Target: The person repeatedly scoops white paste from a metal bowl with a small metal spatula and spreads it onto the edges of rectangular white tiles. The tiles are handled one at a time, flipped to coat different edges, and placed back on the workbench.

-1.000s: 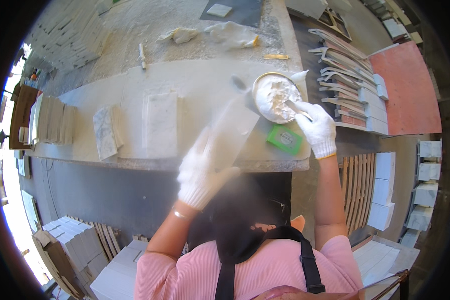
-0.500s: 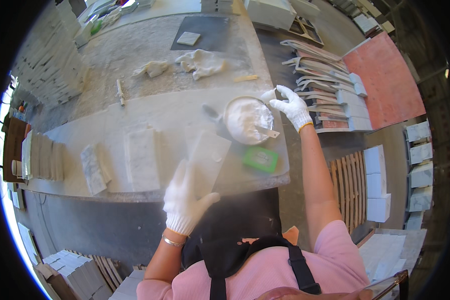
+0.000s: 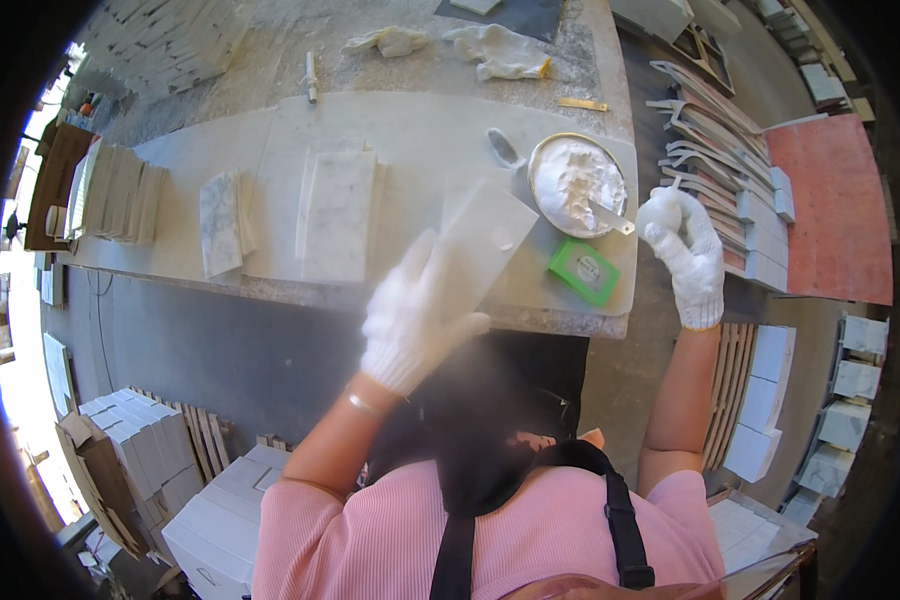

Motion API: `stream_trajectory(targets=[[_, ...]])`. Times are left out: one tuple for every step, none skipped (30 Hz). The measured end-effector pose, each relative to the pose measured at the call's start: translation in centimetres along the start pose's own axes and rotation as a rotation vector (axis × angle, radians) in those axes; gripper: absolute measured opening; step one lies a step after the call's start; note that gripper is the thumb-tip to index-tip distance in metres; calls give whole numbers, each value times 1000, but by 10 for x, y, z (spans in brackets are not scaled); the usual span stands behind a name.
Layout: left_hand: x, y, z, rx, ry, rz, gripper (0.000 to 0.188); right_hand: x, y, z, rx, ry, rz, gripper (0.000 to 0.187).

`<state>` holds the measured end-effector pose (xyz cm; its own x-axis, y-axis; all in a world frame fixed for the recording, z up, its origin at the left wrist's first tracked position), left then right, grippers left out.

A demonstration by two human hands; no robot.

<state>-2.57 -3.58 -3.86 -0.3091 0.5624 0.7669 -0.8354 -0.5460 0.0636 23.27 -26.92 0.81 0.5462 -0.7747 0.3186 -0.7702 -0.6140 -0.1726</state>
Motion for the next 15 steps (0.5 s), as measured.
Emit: stream_trajectory(targets=[[0, 0, 0, -2, 7, 1, 102, -11, 14, -9, -31, -59, -53, 48], [0, 0, 0, -6, 15, 3, 102, -23, 23, -15, -64, -61, -137, 49], [0, -1, -1, -5, 22, -2, 102, -34, 29, -20, -85, -90, -212, 50], [0, -1, 0, -21, 20, 10, 101, -44, 35, -23, -100, -78, -251, 49], [0, 0, -1, -28, 18, 15, 101, -54, 36, -24, -99, -53, -266, 47], [0, 0, -1, -33, 16, 22, 101, -61, 38, -23, -124, -9, -270, 46], [0, 0, -1, -30, 18, 15, 100, -68, 38, -23, -121, 35, -280, 45], [0, 0, -1, -26, 21, 11, 100, -73, 37, -22, -121, 42, -289, 41], [0, -1, -2, -18, 28, 7, 100, -78, 35, -21, -114, 60, -303, 37], [0, -1, -2, -15, 24, 6, 100, -81, 34, -20, -119, 101, -311, 34], [0, -1, -2, -10, 24, 3, 100, -84, 33, -19, -107, 70, -318, 32], [0, -1, -3, -4, 24, -1, 100, -85, 32, -18, -107, 62, -317, 31], [0, -1, -3, -5, 26, 1, 100, -87, 31, -17, -110, 71, -319, 29], [-1, -1, -4, -5, 29, 2, 101, -88, 29, -16, -102, 75, -318, 29], [-1, 0, -4, -6, 32, 2, 101, -88, 28, -16, -97, 96, -318, 28]])
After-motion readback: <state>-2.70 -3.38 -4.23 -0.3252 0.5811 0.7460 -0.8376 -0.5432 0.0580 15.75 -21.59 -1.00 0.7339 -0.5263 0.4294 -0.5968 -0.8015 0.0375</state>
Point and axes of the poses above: each hand's wrist, its own y-axis away from the middle knuckle, its own x-axis out of the back of the hand, z = x × y, the point moved 3 cm from there along -y, towards the middle knuckle, and after that the axes turned 9 degrees about x, right-handed, at the moved point
